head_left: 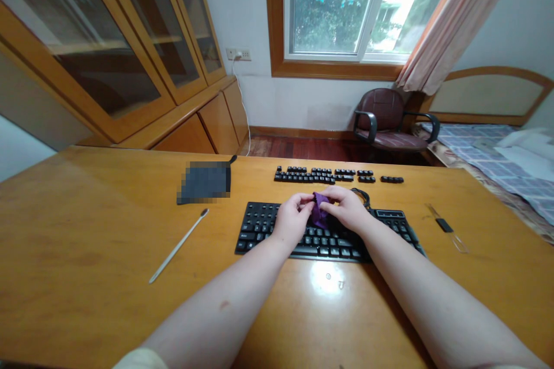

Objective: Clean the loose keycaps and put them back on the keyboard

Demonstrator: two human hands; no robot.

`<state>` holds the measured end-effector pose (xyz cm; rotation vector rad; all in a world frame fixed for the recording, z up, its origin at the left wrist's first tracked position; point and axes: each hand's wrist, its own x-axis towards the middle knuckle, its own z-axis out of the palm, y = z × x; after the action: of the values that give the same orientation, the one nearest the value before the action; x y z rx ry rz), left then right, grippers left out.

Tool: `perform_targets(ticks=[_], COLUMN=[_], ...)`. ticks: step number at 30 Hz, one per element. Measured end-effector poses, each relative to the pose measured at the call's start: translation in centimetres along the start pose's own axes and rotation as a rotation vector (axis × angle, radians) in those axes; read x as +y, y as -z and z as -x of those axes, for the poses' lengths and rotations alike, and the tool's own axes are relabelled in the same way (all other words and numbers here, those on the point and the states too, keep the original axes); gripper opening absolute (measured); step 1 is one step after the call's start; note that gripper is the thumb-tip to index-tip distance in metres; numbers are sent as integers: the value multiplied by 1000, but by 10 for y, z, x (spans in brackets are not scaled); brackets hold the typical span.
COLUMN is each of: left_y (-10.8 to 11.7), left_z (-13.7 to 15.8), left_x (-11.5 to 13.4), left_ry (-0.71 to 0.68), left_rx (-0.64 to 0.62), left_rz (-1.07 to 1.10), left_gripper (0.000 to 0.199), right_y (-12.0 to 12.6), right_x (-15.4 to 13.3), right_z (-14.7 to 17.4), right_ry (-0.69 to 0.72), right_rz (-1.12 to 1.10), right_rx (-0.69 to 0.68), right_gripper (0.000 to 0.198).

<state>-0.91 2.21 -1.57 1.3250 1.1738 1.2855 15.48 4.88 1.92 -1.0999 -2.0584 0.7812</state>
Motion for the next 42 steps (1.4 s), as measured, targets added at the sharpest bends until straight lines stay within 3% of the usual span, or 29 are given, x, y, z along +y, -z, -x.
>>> perform_targets(ticks=[8, 15, 23, 31, 37, 42], left_y=[0, 1, -1, 0, -2, -4], left_z=[1, 3, 2, 2, 2, 0], left_x=[5, 13, 8, 5, 7, 6], left_ry=[12, -48, -92, -147, -48, -28], left_rx=[-14, 13, 57, 11, 14, 37], left_rz=[3, -156, -56, -55, 67, 101], left_gripper=[21, 20, 20, 24, 32, 21], right_y=[-4, -8, -11, -14, -13, -14], right_x=[0, 1, 8, 12, 9, 11], right_z=[2, 2, 2, 1, 1, 1], right_ry=[-80, -114, -138, -125, -147, -158], right_rz=[25, 10, -126, -156, -242, -328], right_rx=[74, 58, 149, 104, 145, 178], right_gripper=[16, 19, 23, 25, 28, 27])
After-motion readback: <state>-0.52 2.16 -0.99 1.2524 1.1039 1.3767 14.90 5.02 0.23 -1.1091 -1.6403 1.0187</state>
